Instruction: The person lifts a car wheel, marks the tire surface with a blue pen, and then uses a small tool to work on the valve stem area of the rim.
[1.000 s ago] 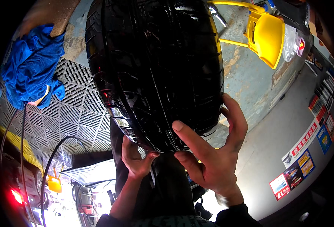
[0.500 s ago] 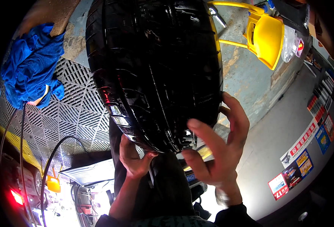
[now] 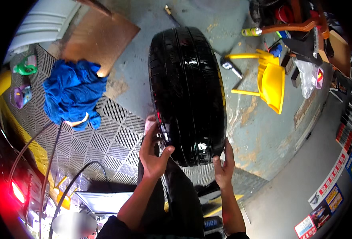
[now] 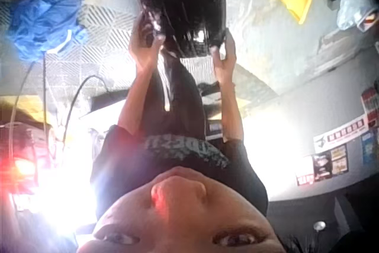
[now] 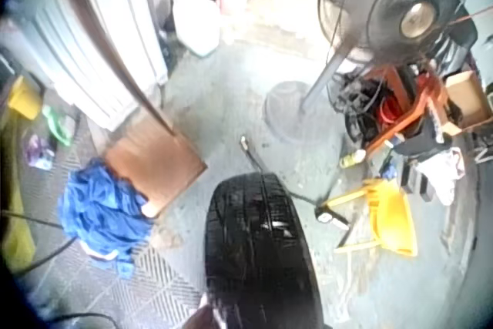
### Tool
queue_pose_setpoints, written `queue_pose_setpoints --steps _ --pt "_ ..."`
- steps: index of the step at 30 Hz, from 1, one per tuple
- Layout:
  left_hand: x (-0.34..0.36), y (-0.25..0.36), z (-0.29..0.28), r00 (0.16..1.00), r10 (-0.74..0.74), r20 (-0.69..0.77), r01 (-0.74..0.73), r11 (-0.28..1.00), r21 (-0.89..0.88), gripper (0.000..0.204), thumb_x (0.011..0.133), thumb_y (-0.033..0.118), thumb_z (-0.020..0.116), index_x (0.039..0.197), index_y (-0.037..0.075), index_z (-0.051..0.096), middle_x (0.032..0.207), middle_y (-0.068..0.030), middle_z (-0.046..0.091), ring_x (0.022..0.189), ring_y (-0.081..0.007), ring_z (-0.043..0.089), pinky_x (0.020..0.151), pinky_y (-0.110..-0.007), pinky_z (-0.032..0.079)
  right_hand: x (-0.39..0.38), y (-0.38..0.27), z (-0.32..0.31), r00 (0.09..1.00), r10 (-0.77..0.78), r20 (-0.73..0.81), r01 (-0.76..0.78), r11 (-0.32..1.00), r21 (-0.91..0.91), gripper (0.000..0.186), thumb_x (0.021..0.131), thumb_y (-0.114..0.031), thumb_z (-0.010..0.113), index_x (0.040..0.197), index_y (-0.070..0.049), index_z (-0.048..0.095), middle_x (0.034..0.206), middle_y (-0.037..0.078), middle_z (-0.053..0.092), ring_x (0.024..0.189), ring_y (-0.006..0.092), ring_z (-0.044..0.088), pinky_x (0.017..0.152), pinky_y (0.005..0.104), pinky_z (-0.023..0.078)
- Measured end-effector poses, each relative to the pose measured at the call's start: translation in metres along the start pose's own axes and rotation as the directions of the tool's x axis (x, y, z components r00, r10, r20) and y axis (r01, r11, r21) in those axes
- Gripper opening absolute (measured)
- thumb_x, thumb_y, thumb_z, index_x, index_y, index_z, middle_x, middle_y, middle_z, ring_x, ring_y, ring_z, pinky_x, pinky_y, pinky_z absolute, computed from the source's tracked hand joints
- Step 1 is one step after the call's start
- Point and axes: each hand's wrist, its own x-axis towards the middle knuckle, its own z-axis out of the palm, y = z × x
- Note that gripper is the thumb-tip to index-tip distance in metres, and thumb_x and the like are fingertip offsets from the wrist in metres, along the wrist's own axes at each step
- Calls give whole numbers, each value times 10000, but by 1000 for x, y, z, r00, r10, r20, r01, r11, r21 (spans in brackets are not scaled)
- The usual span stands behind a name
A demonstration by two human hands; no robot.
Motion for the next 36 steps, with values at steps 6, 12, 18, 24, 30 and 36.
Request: queue_pose_setpoints --steps 6,12,18,24,30,36 --pt "78 74 35 997 -78 -6 77 987 -140 730 912 163 801 1518 -59 460 1413 -194 609 1149 -203 643 961 -325 537 99 -70 -11 999 -36 -36 36 999 3 666 1012 -351 686 1564 -46 475 1324 196 579 1193 315 587 1033 396 468" --pt "33 58 48 986 -151 72 148 988 41 870 906 95 794 1613 -34 303 1531 -176 510 1304 -228 564 1043 -336 495 199 -121 -26 999 -43 23 44 999 -26 703 1004 -394 686 1584 -74 449 1393 209 568 1249 358 548 1104 418 416" --pt "75 54 76 989 -61 -135 87 976 200 771 931 293 777 1539 -40 440 1372 -233 630 1190 -280 656 996 -390 548 181 -48 -69 988 -7 152 -14 990 140 747 934 -303 767 1533 26 466 1521 252 527 1450 399 467 1209 445 341" --pt "176 149 115 965 -14 -263 80 967 243 741 960 379 770 1493 -58 498 1268 -199 694 1149 -243 668 978 -345 545 223 -61 -49 961 -236 144 219 968 124 819 960 -293 721 1599 36 326 1508 289 505 1391 405 517 1152 429 403" --pt "225 189 108 999 24 38 -23 1000 -20 880 915 182 821 1604 -43 322 1577 -178 457 1431 -254 468 1197 -372 361 341 -166 -48 987 -105 123 100 994 47 780 1005 -422 658 1595 -1 366 1210 241 601 1135 389 600 999 438 474" --pt "289 228 107 991 71 -112 -65 996 54 960 904 332 832 1625 -14 300 1456 -178 575 1277 -248 599 1071 -353 480 451 -273 -15 989 -115 95 125 986 -111 776 1018 -503 614 1600 -44 383 1195 264 601 1141 427 609 991 430 476"
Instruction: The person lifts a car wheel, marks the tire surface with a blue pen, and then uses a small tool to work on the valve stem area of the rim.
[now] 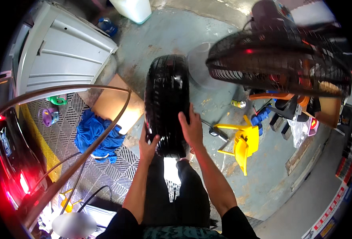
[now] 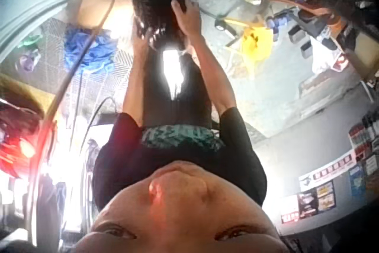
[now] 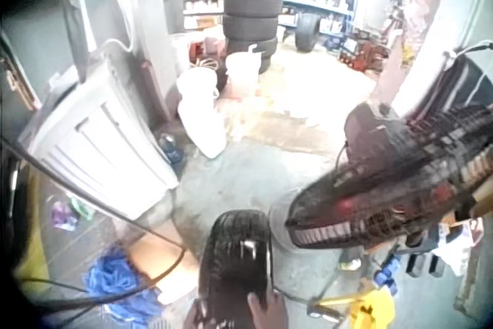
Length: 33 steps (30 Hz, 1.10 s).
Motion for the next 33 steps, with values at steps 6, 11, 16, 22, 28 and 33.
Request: queue_pose_setpoints --steps 6,11,16,22,28,33 --pt "140 79 10 989 -25 -144 54 977 204 704 903 396 819 1460 43 574 1262 -151 709 1149 -223 662 985 -350 508 16 13 1 993 53 109 -85 944 319 735 1047 -376 589 1581 65 344 1519 296 509 1410 402 511 1180 402 367" --pt "257 148 38 990 -89 -106 97 992 78 714 894 485 816 1382 -3 631 1134 -98 735 1004 -165 657 890 -304 504 38 3 13 998 5 -62 13 959 283 786 1032 -373 618 1603 54 287 1602 286 395 1497 392 390 1233 420 297" --pt "302 181 36 931 -313 187 296 949 111 832 903 365 831 1523 -53 466 1258 -87 692 1090 -156 642 945 -298 503 146 -54 4 986 144 -84 -133 983 123 845 1022 -359 643 1640 19 208 1666 304 269 1556 413 278 1262 428 234" --pt "301 113 31 990 -117 74 99 972 212 708 939 276 798 1501 -34 498 1342 -166 678 1171 -218 668 1013 -338 523 164 -122 13 972 -60 -226 106 974 200 909 894 -232 729 1632 5 255 1665 351 204 1544 499 238 1257 512 232" --pt "403 227 90 997 -18 -74 58 818 572 727 968 562 675 1351 -55 643 1300 -224 707 1208 -293 675 1027 -373 500 124 -129 44 981 184 -65 -168 966 198 883 907 -184 712 1603 86 239 1645 337 270 1552 468 243 1276 484 203" --pt "523 300 128 999 -23 -35 41 741 670 767 902 705 624 1283 44 704 1249 -211 723 1210 -380 669 1002 -466 512 163 -223 72 961 256 -100 -215 927 308 821 924 -205 672 1588 79 282 1602 363 317 1508 495 304 1254 509 256"
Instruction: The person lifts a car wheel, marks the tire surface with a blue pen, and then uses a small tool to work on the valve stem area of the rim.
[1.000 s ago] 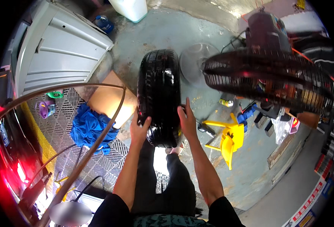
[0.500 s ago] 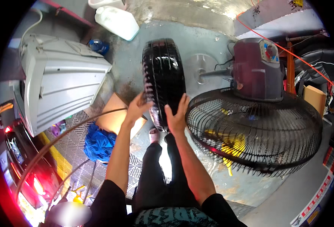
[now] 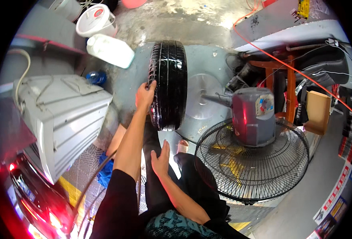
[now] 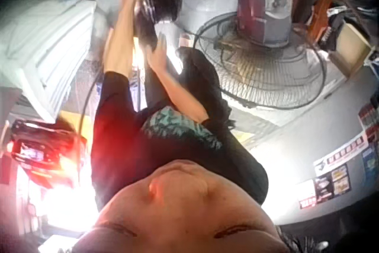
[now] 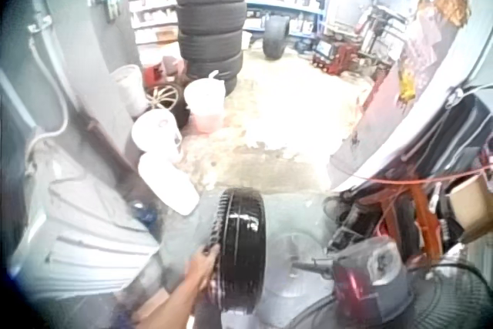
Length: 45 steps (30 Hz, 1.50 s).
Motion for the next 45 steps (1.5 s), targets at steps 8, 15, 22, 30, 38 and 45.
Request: queue_pose_setpoints --steps 8,15,22,30,38,45 --pt "182 158 0 979 -25 203 -26 969 247 805 961 699 537 1237 -41 691 1249 -251 707 1199 -401 667 991 -507 509 237 -100 -25 897 181 -402 -231 970 -78 739 1013 -273 603 1616 20 291 1633 321 319 1528 462 297 1258 494 241" --pt "180 100 -4 783 294 548 24 866 -499 848 946 509 739 1522 -44 453 1416 -260 607 1337 -347 577 1133 -426 426 406 -124 -81 913 369 -172 -279 874 399 642 1104 -412 434 1605 -17 371 1642 151 405 1515 274 374 1241 366 256" --pt "195 139 6 875 423 235 -392 904 -170 818 873 362 805 1514 -20 471 1434 -263 582 1311 -425 568 1099 -465 450 490 -158 -65 900 407 -154 -226 740 634 585 1123 -408 404 1558 -20 462 1589 94 483 1463 226 438 1216 344 297" --pt "318 349 68 901 413 131 -427 898 107 741 873 507 748 1434 49 591 1178 -252 728 1115 -423 681 993 -512 467 556 -160 -103 883 416 -218 -249 808 534 579 1121 -364 433 1630 -96 365 1642 98 407 1480 246 406 1228 373 257" --pt "438 443 67 764 462 449 -446 882 -149 993 842 564 809 1568 15 412 1479 -286 541 1306 -401 590 1082 -487 482 745 -264 -189 767 510 -390 -506 854 121 654 1066 -522 455 1656 -274 317 1566 178 470 1455 367 441 1228 554 232" --pt "416 479 99 762 566 314 -589 808 -27 781 780 316 865 1415 -18 555 1355 -215 607 1284 -429 543 1091 -494 431 941 -363 -293 871 422 -251 -296 859 417 780 986 -540 565 1634 -152 371 1617 201 448 1483 328 444 1199 457 331"
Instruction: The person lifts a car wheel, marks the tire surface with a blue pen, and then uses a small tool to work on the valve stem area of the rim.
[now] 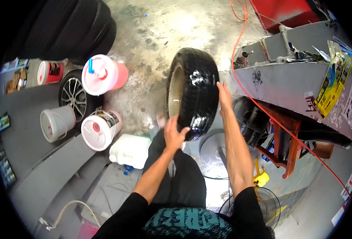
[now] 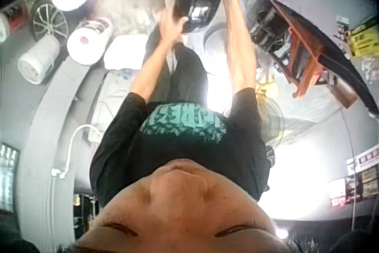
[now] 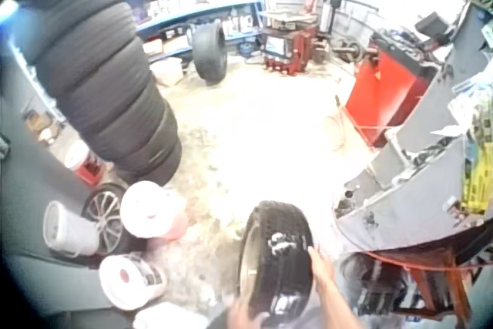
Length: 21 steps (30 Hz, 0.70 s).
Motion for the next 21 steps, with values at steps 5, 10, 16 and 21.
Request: queue_pose_setpoints --steps 5,10,16,21 --pt "168 37 -20 986 122 -114 -91 965 246 700 822 382 828 1386 30 609 1275 -173 655 1218 -397 571 1077 -512 401 24 -40 -20 986 -29 163 16 997 80 773 1006 -379 678 1647 -120 334 1538 162 537 1400 243 505 1152 365 385" --pt "424 80 -27 976 -209 56 202 973 110 727 892 421 787 1457 25 560 1363 -209 664 1223 -399 640 1073 -483 462 21 8 28 981 58 184 -83 987 136 659 1018 -358 669 1596 -134 447 1524 183 553 1406 266 516 1169 382 384" --pt "566 103 -56 981 -95 171 99 995 -12 794 911 451 794 1471 -38 515 1394 -247 633 1313 -317 596 1109 -413 456 99 -93 104 991 -131 24 129 989 65 522 1032 -299 624 1487 -52 556 1435 241 603 1355 377 564 1144 412 412" --pt "544 73 -64 958 -203 200 216 975 -43 771 913 234 819 1542 -15 448 1477 -182 572 1330 -288 555 1137 -435 422 218 -208 123 979 -186 89 184 983 30 490 1020 -235 632 1493 -121 572 1383 211 637 1298 362 598 1107 406 447"
